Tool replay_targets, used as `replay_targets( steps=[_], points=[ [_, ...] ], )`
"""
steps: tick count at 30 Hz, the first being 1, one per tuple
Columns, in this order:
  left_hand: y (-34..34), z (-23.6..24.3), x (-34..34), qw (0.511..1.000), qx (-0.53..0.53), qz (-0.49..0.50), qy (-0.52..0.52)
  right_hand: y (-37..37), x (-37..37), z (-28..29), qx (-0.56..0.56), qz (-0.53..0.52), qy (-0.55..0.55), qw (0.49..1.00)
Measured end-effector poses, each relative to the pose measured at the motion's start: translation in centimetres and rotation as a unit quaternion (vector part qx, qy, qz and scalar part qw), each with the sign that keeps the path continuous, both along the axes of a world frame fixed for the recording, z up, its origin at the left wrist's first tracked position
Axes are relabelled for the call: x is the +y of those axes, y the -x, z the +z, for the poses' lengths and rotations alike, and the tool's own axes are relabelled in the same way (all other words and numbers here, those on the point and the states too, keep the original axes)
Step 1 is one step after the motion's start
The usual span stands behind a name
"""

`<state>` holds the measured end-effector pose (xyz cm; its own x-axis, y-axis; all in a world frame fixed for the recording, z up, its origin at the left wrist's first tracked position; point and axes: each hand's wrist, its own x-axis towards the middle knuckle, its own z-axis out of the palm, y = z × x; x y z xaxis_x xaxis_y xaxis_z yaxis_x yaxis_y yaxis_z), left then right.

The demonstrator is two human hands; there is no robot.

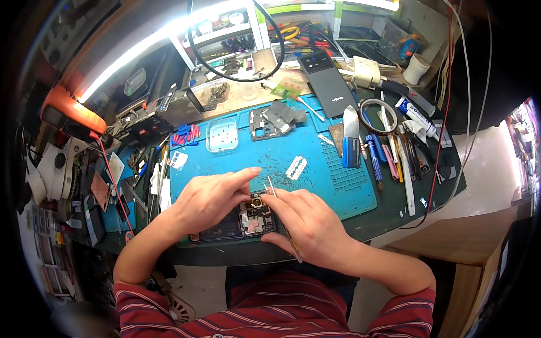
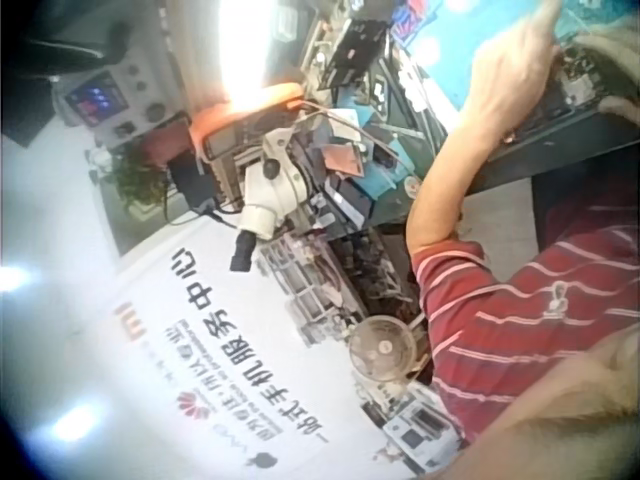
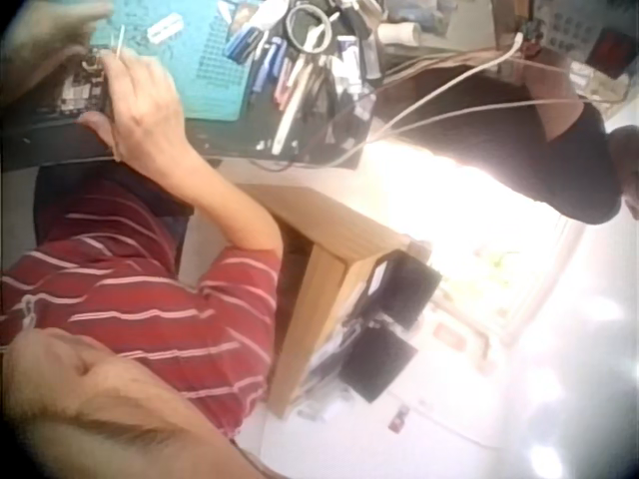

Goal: The person disassembles a smartphone by prying open the back cover and removing internal components. They use a plastic pry tool, tweezers, and a screwdriver to detach the battery, camera module, and other parts, placing them on the workbench. The person then reassembles the phone by reconnecting components and closing the back cover.

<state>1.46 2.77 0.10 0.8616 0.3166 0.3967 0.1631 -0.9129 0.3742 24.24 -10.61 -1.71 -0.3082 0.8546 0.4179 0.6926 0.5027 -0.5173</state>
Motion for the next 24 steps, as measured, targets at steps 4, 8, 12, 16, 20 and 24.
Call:
replay_targets(
  steps=[4, 8, 12, 16, 20, 24],
  points=[
    [-0.9, 1.5, 0.4, 0.998, 0.05, -0.014, -0.037, -0.2, -0.1, 0.0, 0.008, -0.004, 0.0, 1.0],
    [-1.3, 1.6, 0.9, 0.997, 0.072, -0.001, -0.015, -0.2, 0.0, 0.0, 0.019, 0.003, 0.002, 1.0],
    [-0.4, 1.2, 0.8, 0.967, -0.026, 0.069, 0.243, -0.5, 0.1, 0.0, 0.041, -0.003, -0.014, 0.999],
    [5.0, 2.6, -2.0, 0.806, -0.114, 0.142, 0.563, -1.7, -0.7, -0.2, 0.057, -0.005, -0.001, 0.998],
    [9.7, 4.0, -6.4, 0.731, -0.038, 0.106, 0.674, -1.5, -0.5, -0.4, 0.064, 0.061, -0.053, 0.995],
    [10.1, 3.0, -7.9, 0.834, -0.046, 0.196, 0.515, -0.9, 0.3, -0.3, 0.041, 0.091, -0.094, 0.991]
  ],
)
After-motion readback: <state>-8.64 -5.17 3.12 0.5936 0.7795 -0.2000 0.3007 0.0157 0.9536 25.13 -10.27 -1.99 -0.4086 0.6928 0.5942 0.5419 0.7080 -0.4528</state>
